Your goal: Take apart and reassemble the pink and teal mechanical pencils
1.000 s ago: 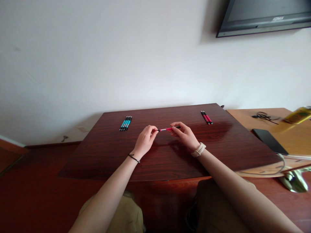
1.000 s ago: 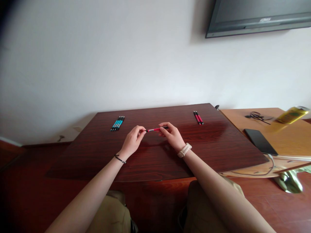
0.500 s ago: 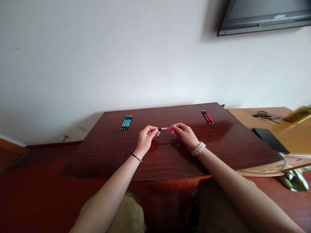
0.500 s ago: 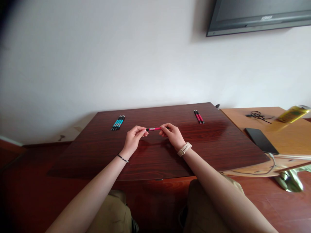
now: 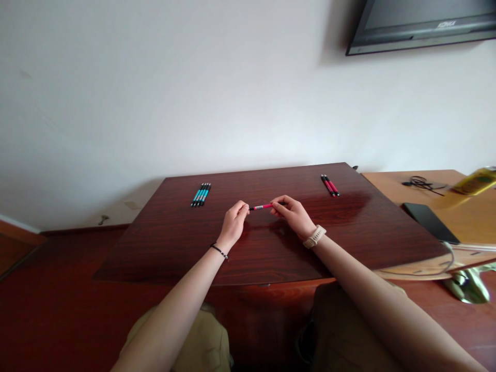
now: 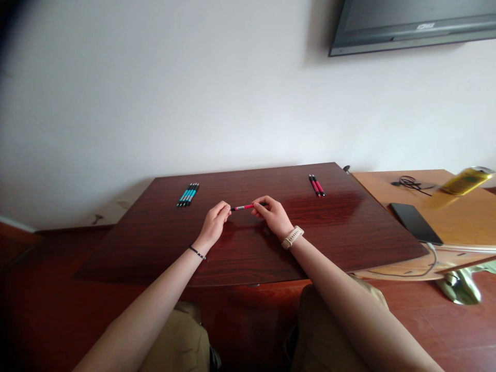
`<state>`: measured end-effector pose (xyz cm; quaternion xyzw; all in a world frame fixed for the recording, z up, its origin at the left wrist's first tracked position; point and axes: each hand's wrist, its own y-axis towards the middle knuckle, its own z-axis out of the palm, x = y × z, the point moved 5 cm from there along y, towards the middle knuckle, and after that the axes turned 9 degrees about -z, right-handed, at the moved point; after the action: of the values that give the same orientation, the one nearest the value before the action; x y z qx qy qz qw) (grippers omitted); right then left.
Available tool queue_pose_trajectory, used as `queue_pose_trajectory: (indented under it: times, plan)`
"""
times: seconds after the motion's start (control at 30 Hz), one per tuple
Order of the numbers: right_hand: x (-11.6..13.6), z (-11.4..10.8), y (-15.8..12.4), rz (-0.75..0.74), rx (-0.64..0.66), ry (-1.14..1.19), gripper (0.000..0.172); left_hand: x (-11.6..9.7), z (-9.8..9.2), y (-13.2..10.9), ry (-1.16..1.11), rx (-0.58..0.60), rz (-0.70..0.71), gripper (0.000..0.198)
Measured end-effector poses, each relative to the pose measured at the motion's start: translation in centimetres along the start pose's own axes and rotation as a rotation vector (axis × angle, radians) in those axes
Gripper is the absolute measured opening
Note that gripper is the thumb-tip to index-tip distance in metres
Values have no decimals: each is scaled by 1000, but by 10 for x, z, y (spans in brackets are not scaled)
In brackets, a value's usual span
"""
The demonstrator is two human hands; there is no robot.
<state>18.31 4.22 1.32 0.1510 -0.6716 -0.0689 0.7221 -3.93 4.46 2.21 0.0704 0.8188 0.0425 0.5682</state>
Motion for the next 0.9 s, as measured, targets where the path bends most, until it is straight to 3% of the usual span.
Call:
queue_pose_trajectory:
  times: [0.17, 0.33, 0.57, 0.77, 0.9]
  plan:
    - [3, 2, -1, 2, 18, -3, 44, 1, -1, 0, 22, -35, -47, 56]
    - [3, 0, 0, 8, -10, 0, 45, 0, 4, 0, -104, 83, -61, 39]
    - [4, 4, -1, -1, 23, 7, 44, 6, 0, 1, -17, -43, -96, 59]
    - [1, 1, 0, 3, 1, 1, 47, -1, 4, 0, -110, 73, -61, 43]
    - [1, 2, 0, -6, 13, 14, 46, 7, 3, 3, -103, -11, -77, 51]
